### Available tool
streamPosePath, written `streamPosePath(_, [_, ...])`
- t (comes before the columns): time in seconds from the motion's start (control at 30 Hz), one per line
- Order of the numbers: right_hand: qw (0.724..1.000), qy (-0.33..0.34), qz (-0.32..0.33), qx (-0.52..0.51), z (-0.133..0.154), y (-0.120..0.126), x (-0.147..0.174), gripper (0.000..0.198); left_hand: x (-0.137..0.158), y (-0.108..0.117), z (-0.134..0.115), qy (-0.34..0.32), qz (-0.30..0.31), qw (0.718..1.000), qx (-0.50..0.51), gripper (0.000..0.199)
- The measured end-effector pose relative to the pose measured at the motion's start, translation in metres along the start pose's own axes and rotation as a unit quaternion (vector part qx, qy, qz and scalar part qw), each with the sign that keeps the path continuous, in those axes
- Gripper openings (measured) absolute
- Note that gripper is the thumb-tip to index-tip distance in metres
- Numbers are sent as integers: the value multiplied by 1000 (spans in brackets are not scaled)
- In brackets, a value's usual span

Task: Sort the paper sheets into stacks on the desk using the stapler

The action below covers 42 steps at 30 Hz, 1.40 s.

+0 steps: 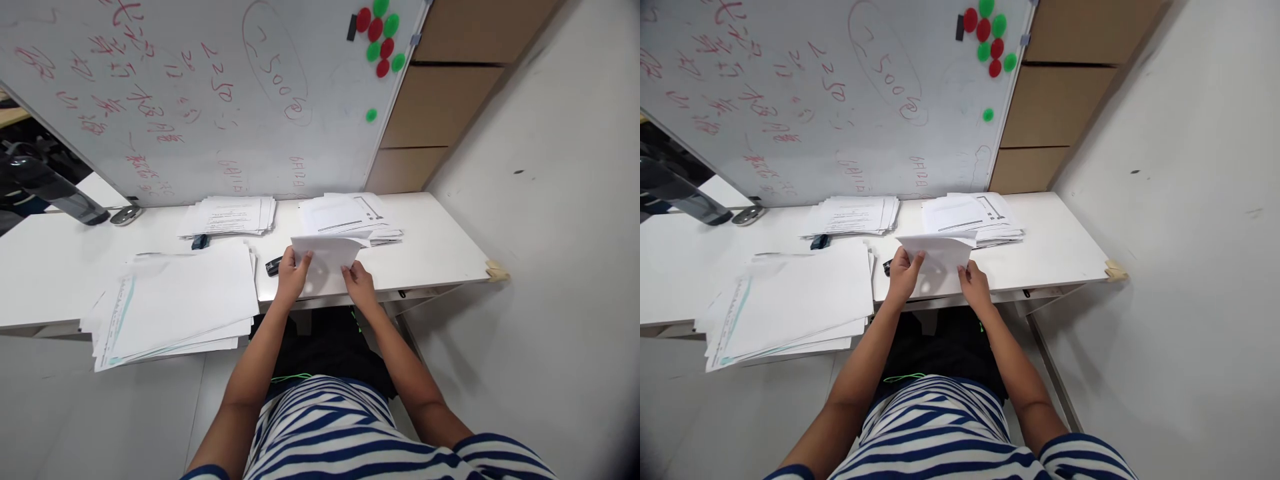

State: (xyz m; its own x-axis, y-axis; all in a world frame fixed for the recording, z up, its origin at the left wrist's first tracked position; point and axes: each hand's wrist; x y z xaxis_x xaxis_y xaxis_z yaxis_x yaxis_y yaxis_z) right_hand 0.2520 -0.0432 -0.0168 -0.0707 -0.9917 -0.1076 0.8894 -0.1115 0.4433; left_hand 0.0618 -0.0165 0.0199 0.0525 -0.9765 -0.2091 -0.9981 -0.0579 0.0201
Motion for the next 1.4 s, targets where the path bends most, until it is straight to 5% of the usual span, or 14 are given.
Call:
streamPosePath(0.13, [1000, -2, -12, 4, 6, 2, 10, 34, 5, -1, -9, 6, -4, 1000, -16, 35])
streamPosePath(0.23, [991, -14, -68, -114, 10, 7, 22, 51, 11, -4, -14, 37, -30, 997, 54, 34])
streamPosePath(0.33, [953, -47, -125, -273, 14, 8, 36, 62, 18, -17, -12, 105, -78, 972, 195, 35])
streamPosePath(0.43, [910, -76, -133, -386, 16, -2, 48, 54, 29, -38, -6, 173, -108, 932, 300, 37])
streamPosePath(0.53, [913, -85, -123, -380, 10, -13, 58, 42, 41, -55, -2, 215, -80, 923, 308, 37])
streamPosePath(0.63, [920, -103, -182, -333, -5, -9, 61, 40, 47, -52, -4, 162, -27, 968, 188, 41])
streamPosePath(0.73, [915, -123, -221, -316, -26, 14, 59, 42, 38, -29, -5, 6, -24, 995, -101, 46])
streamPosePath(0.8, [921, -144, -208, -297, -39, 33, 58, 42, 26, -8, -2, -69, -13, 942, -327, 47])
streamPosePath(0.9, [939, -196, -158, -234, -52, 58, 59, 40, 6, 17, 9, -37, -17, 845, -534, 53])
streamPosePath(1.03, [931, -224, -115, -265, -50, 73, 64, 42, -7, 38, 24, -2, 32, 799, -601, 39])
streamPosePath(1.2, [902, -219, -114, -353, -34, 80, 66, 42, -4, 52, 26, -73, 105, 812, -569, 35])
streamPosePath(1.4, [915, -202, -82, -339, -30, 78, 60, 41, 9, 57, 21, -98, 157, 831, -525, 34])
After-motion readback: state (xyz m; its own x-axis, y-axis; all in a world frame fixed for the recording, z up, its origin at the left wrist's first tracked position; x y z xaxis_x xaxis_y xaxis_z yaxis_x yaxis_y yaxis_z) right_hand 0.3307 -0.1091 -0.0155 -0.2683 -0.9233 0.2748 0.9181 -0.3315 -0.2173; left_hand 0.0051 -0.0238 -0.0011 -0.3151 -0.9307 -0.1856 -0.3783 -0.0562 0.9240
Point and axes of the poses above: each hand's wrist, its own x-axis away from the middle knuckle, its own y-axis out of the back of the hand, z = x × y, and after that the axes turned 4 degrees about z, right-handed
